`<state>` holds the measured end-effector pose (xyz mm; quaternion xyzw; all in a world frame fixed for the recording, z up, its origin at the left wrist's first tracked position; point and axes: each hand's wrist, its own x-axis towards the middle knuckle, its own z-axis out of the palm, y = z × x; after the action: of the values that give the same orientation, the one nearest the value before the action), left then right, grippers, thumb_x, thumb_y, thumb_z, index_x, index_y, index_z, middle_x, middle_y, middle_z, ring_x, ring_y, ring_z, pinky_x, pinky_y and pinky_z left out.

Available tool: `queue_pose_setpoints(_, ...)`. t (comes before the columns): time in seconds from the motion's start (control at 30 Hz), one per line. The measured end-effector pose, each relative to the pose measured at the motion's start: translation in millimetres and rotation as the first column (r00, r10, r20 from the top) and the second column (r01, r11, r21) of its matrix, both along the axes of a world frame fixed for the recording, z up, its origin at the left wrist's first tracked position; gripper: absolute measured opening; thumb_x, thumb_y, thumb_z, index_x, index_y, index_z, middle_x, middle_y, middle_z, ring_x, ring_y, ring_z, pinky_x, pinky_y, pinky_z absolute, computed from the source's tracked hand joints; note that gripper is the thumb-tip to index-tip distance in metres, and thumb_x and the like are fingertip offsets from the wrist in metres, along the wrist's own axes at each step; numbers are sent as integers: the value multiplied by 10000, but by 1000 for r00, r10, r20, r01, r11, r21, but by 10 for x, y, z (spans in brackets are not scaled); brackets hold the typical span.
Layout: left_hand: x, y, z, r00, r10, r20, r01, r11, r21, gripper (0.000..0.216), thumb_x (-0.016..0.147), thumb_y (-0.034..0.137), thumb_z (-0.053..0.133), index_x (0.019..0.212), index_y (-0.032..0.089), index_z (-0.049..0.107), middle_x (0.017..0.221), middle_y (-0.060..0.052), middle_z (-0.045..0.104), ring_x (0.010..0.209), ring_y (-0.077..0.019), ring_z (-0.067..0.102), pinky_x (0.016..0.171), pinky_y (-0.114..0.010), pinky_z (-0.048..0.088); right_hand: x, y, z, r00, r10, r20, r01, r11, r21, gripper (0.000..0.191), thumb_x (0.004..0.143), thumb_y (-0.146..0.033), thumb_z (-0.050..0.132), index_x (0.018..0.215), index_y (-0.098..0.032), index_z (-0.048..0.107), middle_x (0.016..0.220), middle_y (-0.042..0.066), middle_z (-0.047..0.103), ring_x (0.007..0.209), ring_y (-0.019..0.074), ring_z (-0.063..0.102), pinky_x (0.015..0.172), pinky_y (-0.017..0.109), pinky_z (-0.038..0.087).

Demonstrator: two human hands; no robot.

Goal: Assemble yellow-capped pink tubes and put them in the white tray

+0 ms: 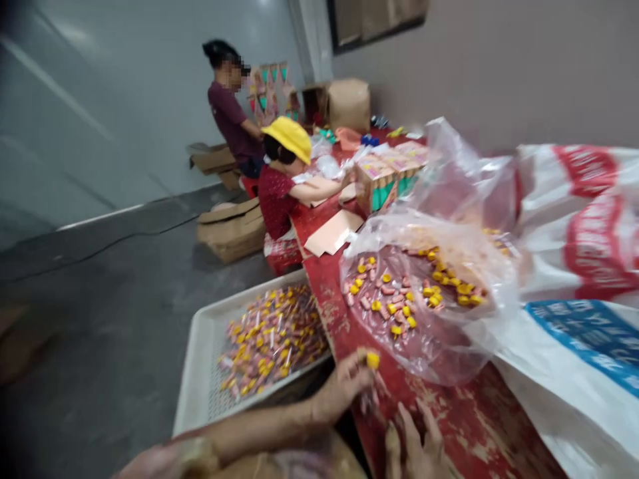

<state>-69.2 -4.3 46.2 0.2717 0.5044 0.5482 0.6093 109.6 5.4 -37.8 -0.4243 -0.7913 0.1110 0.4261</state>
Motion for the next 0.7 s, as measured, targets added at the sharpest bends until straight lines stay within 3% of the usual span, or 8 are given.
queue_pose_setpoints(0.07, -345, -38, -12, 968, 241, -71, -242, 970, -10, 574, 752, 593, 592, 1128, 174, 480, 713, 0, 608, 446, -79, 502, 374, -169, 323, 65, 5, 27, 996, 18, 86, -21, 999, 40, 293, 900, -359, 499, 1013, -130, 645, 1177, 180, 525, 941, 273, 572, 820, 421, 468)
queue_pose_setpoints(0.17, -952, -159, -211, 806, 515, -292, -559, 824, -94, 501, 832, 497, 499, 1211, 173, 452, 729, -1, 603, 431, -69, 467, 353, -164, 275, 161, 74, 3, 994, 44, 104, -55, 993, 109, 326, 918, -389, 465, 980, -127, 649, 1113, 153, 568, 896, 241, 578, 780, 373, 468)
queue_pose_setpoints(0.3, -1667, -388, -588, 597, 530, -602, -771, 586, -250, 455, 874, 307, 417, 1305, 161, 411, 880, -54, 641, 508, -97, 522, 433, -202, 381, 206, 128, -29, 993, 49, 106, -61, 992, 111, 351, 917, -421, 460, 1007, -144, 657, 1038, 124, 606, 882, 222, 582, 764, 344, 464)
queue_pose_setpoints(0.43, -2042, -605, -812, 478, 510, -715, -858, 444, -257, 524, 814, 203, 487, 1328, 141, 404, 1031, -110, 654, 838, -194, 638, 679, -274, 494, 114, 80, 71, 991, 3, 133, -12, 998, 64, 352, 947, -405, 426, 1026, -145, 650, 1040, 122, 622, 886, 226, 595, 779, 357, 449)
queue_pose_setpoints(0.53, -2089, -611, -831, 430, 484, -762, -868, 453, -203, 497, 786, 181, 529, 1279, 155, 463, 1131, -110, 638, 1097, -228, 576, 887, -301, 464, 46, 72, 154, 985, 4, 173, -31, 989, 148, 315, 954, -374, 436, 992, -140, 643, 1017, 118, 635, 872, 222, 609, 765, 348, 441)
queue_pose_setpoints(0.7, -1866, -168, -566, 431, 508, -746, -778, 628, -23, 404, 852, 215, 446, 1248, 140, 474, 1238, -120, 577, 1133, -200, 553, 989, -324, 427, 20, 102, 173, 976, 59, 211, -98, 979, 177, 227, 943, -284, 460, 1022, -134, 612, 1044, 126, 619, 897, 205, 613, 785, 340, 441)
